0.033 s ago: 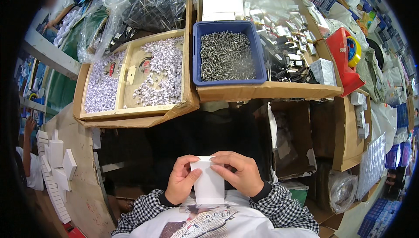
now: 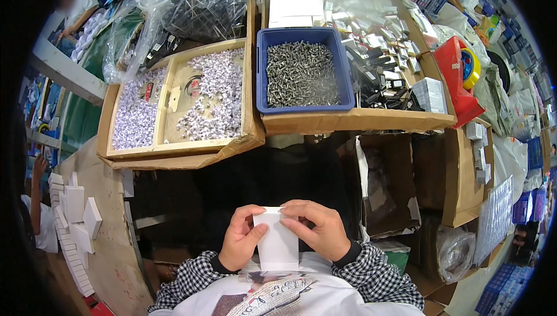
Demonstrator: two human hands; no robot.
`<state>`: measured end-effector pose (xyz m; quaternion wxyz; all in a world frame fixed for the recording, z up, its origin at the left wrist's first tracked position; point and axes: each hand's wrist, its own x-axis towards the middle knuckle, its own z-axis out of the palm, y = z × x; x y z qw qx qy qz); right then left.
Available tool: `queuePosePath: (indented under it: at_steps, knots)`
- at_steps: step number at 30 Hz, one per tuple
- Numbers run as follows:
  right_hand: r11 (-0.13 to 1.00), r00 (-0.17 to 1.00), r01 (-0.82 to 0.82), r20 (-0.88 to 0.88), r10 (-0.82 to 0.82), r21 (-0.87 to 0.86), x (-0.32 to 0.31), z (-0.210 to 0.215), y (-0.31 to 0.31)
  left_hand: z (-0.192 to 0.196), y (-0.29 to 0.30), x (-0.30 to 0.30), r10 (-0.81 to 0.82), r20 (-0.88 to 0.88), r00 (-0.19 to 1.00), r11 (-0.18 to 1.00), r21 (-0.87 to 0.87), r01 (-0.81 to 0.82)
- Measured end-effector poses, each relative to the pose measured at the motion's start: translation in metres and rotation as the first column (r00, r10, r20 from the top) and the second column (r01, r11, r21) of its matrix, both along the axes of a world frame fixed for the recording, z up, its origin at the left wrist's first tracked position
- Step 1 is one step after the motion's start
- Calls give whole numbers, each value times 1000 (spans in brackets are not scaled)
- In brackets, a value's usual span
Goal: The person assembles small electronic components into white rectangular boxes. They pick up a component, place it inside a box, and seal the box with tape. The person repeats this process multiple times.
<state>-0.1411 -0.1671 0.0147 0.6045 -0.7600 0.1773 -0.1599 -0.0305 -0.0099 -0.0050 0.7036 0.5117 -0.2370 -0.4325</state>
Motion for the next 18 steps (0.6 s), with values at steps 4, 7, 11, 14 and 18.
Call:
queuePosePath:
  at_steps: [4,7,11,14,18]
  knots:
    - [999,999,17,33,-18,38,3,3,-1,7,-5,6,-17,-34,999,1000,-9,17]
    - [999,996,-17,83,21,-47,8,7,-4,10,-9,9,-41,-34,999,999,5,41]
    - [982,994,-33,97,52,-185,14,17,-19,12,-14,11,23,57,998,999,24,-24]
    - [960,977,191,134,-166,-203,-1,32,-53,12,-20,18,99,81,992,990,88,-106]
    - [602,630,770,398,-666,-210,-44,62,-134,18,-25,25,172,-64,983,978,134,-162]
